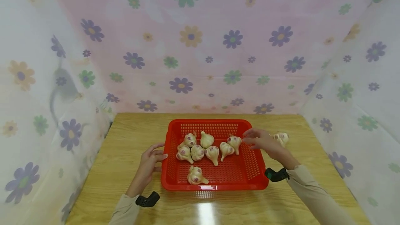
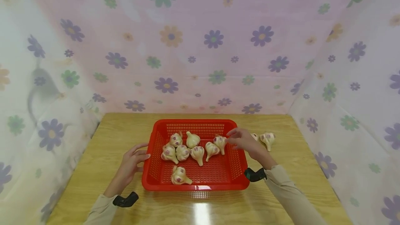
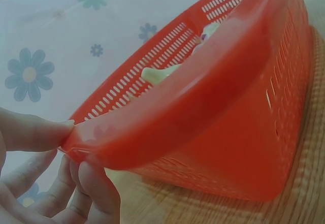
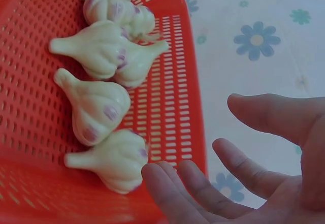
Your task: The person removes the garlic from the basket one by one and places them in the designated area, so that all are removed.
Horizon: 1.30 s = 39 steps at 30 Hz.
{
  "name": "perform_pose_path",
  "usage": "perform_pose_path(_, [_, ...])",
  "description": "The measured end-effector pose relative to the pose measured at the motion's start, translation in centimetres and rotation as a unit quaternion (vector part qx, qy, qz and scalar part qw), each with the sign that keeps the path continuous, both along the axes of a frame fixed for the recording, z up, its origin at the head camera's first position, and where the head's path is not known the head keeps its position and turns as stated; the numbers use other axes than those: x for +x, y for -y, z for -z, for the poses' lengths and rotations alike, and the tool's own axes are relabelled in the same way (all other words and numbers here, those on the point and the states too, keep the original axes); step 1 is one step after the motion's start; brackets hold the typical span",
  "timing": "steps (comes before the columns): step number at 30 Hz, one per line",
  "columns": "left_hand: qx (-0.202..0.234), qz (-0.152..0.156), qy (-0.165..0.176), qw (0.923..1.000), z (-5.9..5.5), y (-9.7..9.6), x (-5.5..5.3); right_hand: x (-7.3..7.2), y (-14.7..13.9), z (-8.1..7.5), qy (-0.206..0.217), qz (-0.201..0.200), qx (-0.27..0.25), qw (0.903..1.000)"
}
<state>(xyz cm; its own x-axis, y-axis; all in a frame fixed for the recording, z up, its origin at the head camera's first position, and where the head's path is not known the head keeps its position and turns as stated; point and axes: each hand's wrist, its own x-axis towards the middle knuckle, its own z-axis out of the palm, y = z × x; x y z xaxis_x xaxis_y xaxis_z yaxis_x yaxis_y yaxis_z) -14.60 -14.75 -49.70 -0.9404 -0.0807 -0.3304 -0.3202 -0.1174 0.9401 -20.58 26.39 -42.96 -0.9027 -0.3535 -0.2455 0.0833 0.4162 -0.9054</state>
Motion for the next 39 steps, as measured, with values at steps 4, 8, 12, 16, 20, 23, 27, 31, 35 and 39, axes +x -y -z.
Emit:
perform_pose_path(4, [-0.005,0.003,-0.003,1.0000,0.1,-0.1,-0.1,0.1,0.9,0.4,0.003,-0.007,0.004,1.0000])
perform_pose_path(8, [-0.003,0.001,-0.005,1.0000,0.2,-0.1,-0.1,-0.2,1.9,1.0,0.017,-0.005,0.008,0.9998])
perform_pose_path(12, [0.002,0.000,-0.003,1.0000,0.1,0.0,0.1,-0.6,2.7,1.8,0.042,-0.005,0.006,0.9991])
perform_pose_path(16, [0.001,0.000,-0.002,1.0000,0.0,0.0,0.2,-1.0,3.4,2.7,0.062,0.000,0.003,0.9981])
perform_pose_path(20, [0.004,0.000,-0.004,1.0000,0.1,0.0,0.1,-1.3,4.0,3.4,0.056,0.004,0.025,0.9981])
perform_pose_path(23, [0.003,0.001,-0.007,1.0000,0.1,0.0,0.0,-1.2,4.5,3.5,0.052,0.003,0.038,0.9979])
perform_pose_path(27, [-0.007,-0.001,-0.007,0.9999,0.2,0.0,-0.1,-1.1,5.2,3.5,0.040,0.002,0.059,0.9975])
perform_pose_path(31, [-0.011,-0.002,-0.007,0.9999,0.3,-0.1,-0.1,-1.4,6.0,3.9,0.022,0.004,0.095,0.9952])
perform_pose_path(35, [-0.009,-0.003,-0.006,0.9999,0.3,-0.1,-0.2,-1.9,6.9,4.7,0.016,0.013,0.133,0.9909])
perform_pose_path(39, [-0.007,-0.005,-0.001,1.0000,0.3,-0.1,-0.2,-2.2,7.7,5.0,0.001,0.014,0.159,0.9871])
